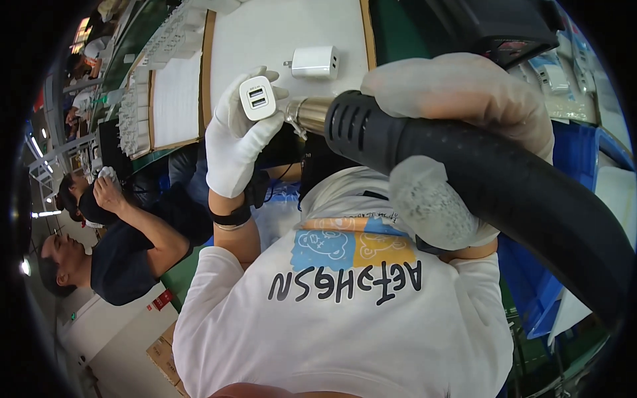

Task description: The person picks up a power adapter from a tray, applies heat to the USB port area using a heat gun, and then sets it back down to repeat the process with another adapter.

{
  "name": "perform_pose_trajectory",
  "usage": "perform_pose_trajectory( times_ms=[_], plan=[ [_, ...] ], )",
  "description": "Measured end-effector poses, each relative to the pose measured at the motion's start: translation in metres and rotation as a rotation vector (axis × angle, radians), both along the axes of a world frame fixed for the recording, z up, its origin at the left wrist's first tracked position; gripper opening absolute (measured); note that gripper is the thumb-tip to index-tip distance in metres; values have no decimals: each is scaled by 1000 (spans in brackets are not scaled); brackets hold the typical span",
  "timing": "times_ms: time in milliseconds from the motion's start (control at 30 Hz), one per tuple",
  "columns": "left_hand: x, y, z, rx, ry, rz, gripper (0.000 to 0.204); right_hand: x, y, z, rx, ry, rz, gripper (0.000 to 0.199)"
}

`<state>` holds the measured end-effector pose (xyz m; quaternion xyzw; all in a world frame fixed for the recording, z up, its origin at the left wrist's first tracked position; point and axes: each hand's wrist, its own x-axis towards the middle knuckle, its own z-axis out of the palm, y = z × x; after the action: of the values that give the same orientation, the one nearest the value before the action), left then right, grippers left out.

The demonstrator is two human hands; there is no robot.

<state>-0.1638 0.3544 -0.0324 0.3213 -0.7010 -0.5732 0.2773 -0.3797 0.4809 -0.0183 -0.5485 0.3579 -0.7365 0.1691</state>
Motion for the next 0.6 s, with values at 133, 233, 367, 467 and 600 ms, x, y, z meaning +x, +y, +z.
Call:
perform_pose_trajectory(
  times_ms=[133,233,367,467,600],
  plan=[
    [-1,1,-2,37,4,-1,56,-5,0,1,28,26,61,39],
    [1,0,-5,19,-9,8,56,-7,-2,0,32,111,144,39],
    [1,-1,-7,-34,-32,8,55,-2,-5,-6,7,-46,107,38],
    [-1,-2,-7,-45,-24,-1,54,-3,-3,-3,59,25,159,38],
    [-2,-2,-6,-75,-53,-18,53,-7,-4,-4,82,94,193,40]
  ],
)
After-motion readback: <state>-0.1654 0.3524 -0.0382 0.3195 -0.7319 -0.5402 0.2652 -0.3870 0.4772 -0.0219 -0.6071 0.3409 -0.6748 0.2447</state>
